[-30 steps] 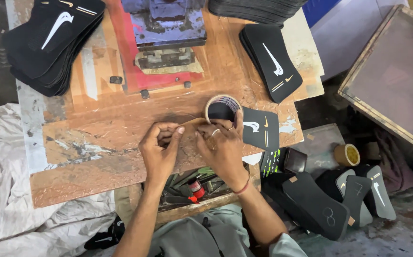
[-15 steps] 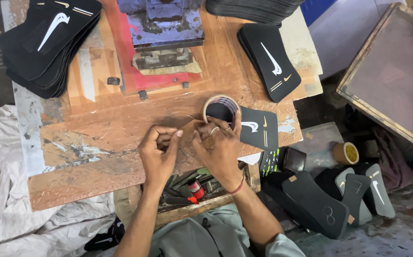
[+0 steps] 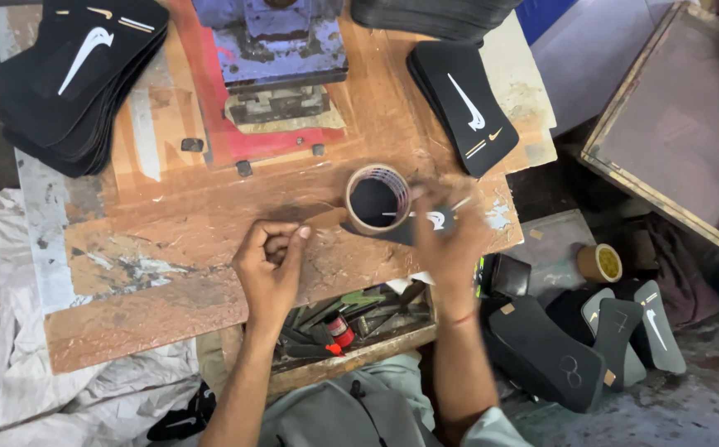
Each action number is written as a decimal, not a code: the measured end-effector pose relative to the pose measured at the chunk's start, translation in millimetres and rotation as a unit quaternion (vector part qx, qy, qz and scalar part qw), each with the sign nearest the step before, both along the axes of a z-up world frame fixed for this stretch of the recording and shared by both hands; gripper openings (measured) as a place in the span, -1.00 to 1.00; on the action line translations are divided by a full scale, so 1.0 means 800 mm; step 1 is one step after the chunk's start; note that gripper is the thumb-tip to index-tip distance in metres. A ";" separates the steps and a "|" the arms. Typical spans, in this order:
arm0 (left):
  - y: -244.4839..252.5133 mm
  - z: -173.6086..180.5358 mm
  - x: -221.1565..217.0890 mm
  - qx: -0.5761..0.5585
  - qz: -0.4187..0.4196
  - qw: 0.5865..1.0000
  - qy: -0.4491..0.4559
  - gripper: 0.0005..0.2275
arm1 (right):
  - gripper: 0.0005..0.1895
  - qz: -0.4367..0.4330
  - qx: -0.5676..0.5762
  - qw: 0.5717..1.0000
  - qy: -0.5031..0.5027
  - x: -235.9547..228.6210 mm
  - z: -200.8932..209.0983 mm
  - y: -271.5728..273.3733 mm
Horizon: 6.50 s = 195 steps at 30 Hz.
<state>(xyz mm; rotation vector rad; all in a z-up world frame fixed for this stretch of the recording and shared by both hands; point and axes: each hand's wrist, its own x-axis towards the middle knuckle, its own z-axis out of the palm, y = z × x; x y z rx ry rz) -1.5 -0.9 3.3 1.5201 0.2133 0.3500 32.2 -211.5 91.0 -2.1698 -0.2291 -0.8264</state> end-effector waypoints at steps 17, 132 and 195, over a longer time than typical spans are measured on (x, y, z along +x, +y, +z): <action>-0.004 0.006 0.002 0.039 0.027 0.999 -0.025 -0.88 | -0.57 0.172 -0.293 0.939 0.062 0.012 0.010 0.039; -0.013 0.013 -0.003 0.011 0.045 0.999 -0.028 -0.90 | -0.90 0.047 -0.109 0.992 0.033 -0.017 -0.028 0.091; 0.075 0.154 0.004 -0.044 -0.006 0.996 -0.080 -0.85 | -0.92 0.316 -0.036 0.914 0.252 -0.003 0.088 -0.044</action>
